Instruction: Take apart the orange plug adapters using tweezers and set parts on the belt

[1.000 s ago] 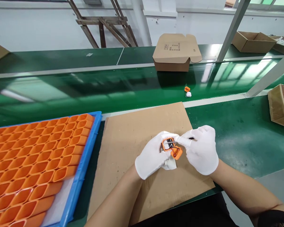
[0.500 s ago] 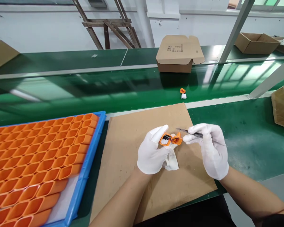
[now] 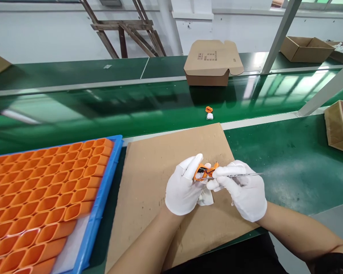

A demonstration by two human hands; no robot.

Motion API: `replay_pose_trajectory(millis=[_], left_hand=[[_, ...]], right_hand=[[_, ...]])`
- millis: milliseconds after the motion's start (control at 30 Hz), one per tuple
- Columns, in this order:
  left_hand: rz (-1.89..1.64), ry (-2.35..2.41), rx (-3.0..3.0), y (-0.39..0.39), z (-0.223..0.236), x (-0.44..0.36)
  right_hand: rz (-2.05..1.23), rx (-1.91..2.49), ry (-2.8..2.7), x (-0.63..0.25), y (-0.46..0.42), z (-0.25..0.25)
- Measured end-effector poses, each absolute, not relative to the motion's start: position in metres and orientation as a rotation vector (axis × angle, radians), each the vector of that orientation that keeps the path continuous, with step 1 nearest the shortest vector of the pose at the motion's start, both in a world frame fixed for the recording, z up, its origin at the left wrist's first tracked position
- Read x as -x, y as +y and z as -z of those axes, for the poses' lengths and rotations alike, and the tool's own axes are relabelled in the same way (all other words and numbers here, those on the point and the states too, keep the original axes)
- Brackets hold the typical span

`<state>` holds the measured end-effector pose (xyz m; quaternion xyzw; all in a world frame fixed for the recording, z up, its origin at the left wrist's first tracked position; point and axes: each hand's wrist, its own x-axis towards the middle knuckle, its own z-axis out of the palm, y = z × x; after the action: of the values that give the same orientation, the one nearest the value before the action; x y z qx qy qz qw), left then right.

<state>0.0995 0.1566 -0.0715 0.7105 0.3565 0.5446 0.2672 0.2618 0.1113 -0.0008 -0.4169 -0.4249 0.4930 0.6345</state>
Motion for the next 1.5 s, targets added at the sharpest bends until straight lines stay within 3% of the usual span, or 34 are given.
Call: replay_pose_trajectory(millis=[200, 833, 1033, 1200, 1500], left_hand=[[-1.496, 1.057, -2.279, 0.155, 0.059, -0.101], [-1.466, 1.115, -2.222, 0.155, 0.07, -0.102], [-1.292, 1.268, -1.523, 0.152, 0.054, -0.109], [-0.889, 1.019, -0.78, 0.165, 0.02, -0.107], [-0.81, 0.822, -0.474, 0.174, 0.016, -0.098]], right_hand=[[-1.067, 1.039, -0.981, -0.263, 0.114, 0.007], [-0.976, 1.074, -1.067, -0.262, 0.115, 0.013], [-0.943, 1.106, -0.933, -0.273, 0.125, 0.008], [-0.732, 1.186, -0.712, -0.285, 0.135, 0.01], [-0.9, 1.265, -0.71, -0.28, 0.139, 0.018]])
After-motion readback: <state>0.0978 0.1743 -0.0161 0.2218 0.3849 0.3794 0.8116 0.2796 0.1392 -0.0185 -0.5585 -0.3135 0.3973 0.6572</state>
